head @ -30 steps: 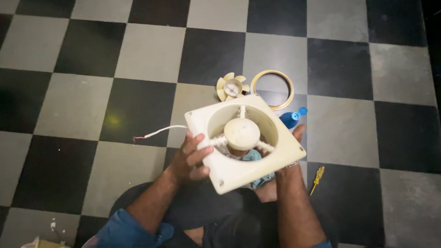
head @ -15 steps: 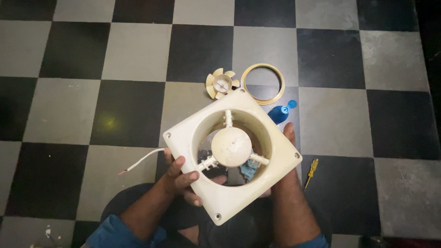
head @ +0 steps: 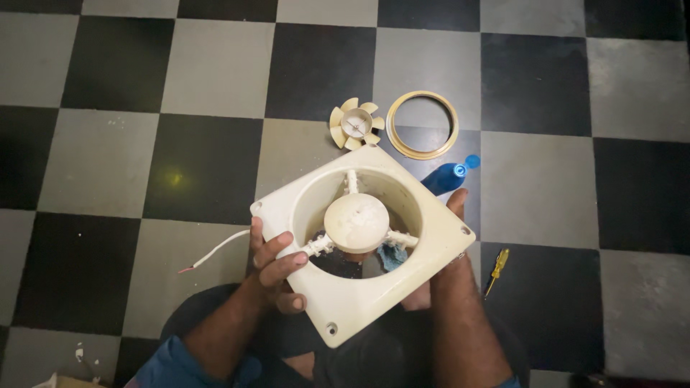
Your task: The person disassembles a ceiling fan motor housing, removes the motor, and applies lubricant to the motor shaft using a blue bottle. They use a screwdriver and pliers to remove screws and components, then wipe parts with a cloth.
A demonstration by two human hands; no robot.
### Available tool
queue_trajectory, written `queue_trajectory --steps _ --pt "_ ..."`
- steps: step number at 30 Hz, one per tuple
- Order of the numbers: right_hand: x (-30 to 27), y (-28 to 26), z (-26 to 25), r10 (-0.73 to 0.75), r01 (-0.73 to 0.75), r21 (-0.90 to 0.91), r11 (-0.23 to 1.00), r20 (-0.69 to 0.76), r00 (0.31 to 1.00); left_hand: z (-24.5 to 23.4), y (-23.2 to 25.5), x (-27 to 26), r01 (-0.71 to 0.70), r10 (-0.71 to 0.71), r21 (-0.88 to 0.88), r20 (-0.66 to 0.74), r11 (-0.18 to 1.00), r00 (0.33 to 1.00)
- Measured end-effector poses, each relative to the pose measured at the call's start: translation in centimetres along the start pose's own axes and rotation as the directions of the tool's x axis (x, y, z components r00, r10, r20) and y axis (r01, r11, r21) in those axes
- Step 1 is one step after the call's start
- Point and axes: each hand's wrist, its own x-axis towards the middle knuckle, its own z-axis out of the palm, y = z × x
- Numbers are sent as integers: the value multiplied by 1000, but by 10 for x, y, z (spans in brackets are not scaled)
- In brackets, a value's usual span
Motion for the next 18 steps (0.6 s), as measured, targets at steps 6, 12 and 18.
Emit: queue_trajectory --steps 6,12,18 --pt "1 0 -1 -9 9 7 1000 2 1000 -10 0 2 75 -73 -17 81 997 994" --pt "-1 3 0 -12 12 14 1000 4 1000 -10 -5 0 133 -126 -80 86 988 988" --pt "1 4 0 -9 9 19 1000 11 1000 -11 -7 -3 122 -116 -44 112 992 987"
